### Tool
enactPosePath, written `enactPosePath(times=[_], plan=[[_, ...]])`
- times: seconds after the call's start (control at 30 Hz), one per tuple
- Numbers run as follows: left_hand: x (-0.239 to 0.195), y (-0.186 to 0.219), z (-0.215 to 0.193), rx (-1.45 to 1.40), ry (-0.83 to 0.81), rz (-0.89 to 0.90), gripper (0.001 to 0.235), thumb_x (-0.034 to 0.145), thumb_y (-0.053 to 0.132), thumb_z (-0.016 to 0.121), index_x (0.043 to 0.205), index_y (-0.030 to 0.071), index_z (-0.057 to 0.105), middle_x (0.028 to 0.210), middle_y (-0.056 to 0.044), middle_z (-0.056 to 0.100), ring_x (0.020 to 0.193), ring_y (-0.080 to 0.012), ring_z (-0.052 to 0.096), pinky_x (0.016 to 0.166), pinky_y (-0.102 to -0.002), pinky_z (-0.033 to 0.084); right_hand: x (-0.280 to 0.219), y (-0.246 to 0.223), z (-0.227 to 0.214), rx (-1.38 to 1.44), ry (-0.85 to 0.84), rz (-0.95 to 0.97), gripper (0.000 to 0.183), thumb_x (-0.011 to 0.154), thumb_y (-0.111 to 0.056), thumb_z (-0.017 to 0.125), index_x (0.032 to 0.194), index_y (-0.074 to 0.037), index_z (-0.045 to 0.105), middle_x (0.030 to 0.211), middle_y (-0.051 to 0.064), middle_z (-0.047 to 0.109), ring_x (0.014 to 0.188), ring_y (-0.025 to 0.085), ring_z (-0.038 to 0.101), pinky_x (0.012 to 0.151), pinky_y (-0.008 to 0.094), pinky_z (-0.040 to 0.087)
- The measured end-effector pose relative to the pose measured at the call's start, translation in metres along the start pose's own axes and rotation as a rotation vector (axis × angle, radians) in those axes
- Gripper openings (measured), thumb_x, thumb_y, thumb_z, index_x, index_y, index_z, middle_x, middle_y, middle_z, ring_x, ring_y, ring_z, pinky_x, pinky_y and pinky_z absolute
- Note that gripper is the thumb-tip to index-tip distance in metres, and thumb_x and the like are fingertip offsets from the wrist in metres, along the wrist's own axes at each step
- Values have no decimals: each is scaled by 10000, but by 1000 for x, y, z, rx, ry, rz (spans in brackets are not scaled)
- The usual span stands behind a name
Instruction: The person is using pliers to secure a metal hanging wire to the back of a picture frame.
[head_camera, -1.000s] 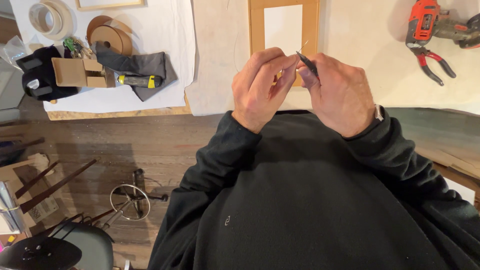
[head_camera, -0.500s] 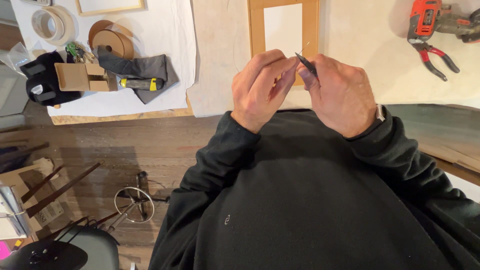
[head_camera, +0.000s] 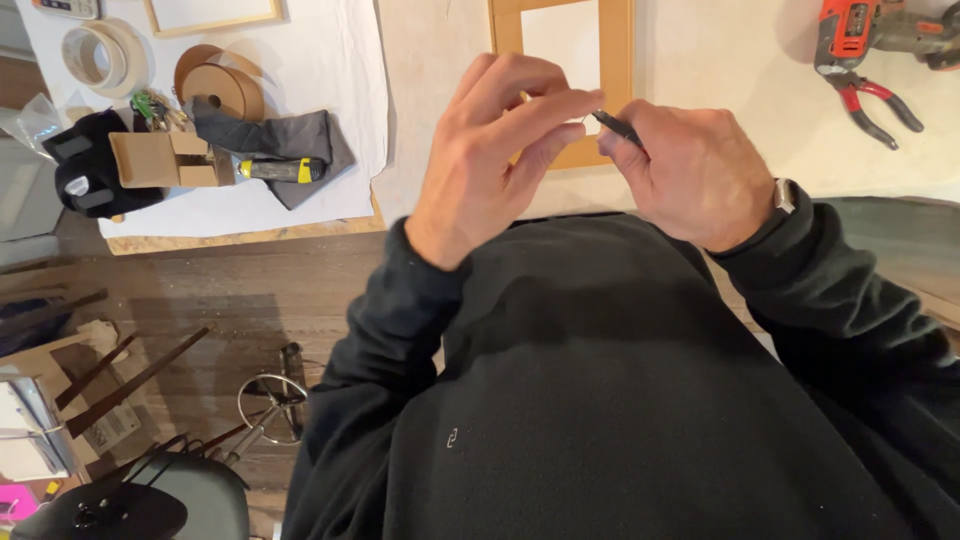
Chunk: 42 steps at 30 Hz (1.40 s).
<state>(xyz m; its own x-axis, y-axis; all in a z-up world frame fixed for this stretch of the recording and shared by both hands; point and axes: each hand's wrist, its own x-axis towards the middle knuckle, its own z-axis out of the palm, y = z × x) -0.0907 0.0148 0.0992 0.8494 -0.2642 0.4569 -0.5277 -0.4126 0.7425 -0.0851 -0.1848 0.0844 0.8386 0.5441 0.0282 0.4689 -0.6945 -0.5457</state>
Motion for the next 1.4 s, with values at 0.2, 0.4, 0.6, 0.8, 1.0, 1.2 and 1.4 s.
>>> enactPosePath(times=[0.2,0.4,0.6,0.8,1.0,1.2,1.4], plan=[[11,-3,-11,223,-105,169,138,800,49,784,929,71,737,898,-26,513,751,-158,458,638,-258,434,1,0,-2,-10,-63,26,157,976,-121,600,866,-9,601,635,98,573,467,284,511,488,365,430],[15,-4,-5,383,-149,218,145,794,40,773,886,74,666,899,-7,521,786,-149,492,711,-257,463,2,3,-5,32,-95,70,155,960,-108,622,845,-6,600,605,99,566,443,266,504,464,355,417],[15,-10,1,482,-191,204,100,855,63,698,876,91,605,897,-4,482,783,-133,484,708,-247,445,5,7,-7,127,-101,68,182,939,-125,630,818,8,602,536,100,514,402,252,460,433,347,384],[17,-18,4,298,-278,120,40,855,49,667,849,33,631,890,-40,499,766,-155,498,706,-266,454,10,13,-4,292,-204,140,185,919,-132,589,797,-7,647,528,71,583,363,200,475,418,301,395],[15,-27,0,-222,-307,-98,68,882,-1,641,893,19,578,932,-66,544,763,-170,553,688,-268,460,5,21,-5,892,-286,229,301,949,-72,445,670,-8,539,505,35,500,401,114,410,412,210,379],[16,-26,8,-295,-228,-109,74,856,-23,651,879,4,586,922,-69,539,791,-177,541,684,-266,443,6,27,0,977,-325,212,354,979,-137,410,661,-30,523,501,31,491,391,113,411,410,208,366],[18,-20,11,-424,-153,-145,53,878,-19,604,879,-10,551,930,-74,529,786,-184,511,691,-273,413,8,23,1,1098,-344,204,400,992,-256,406,662,-47,493,502,29,465,408,115,398,426,213,377]])
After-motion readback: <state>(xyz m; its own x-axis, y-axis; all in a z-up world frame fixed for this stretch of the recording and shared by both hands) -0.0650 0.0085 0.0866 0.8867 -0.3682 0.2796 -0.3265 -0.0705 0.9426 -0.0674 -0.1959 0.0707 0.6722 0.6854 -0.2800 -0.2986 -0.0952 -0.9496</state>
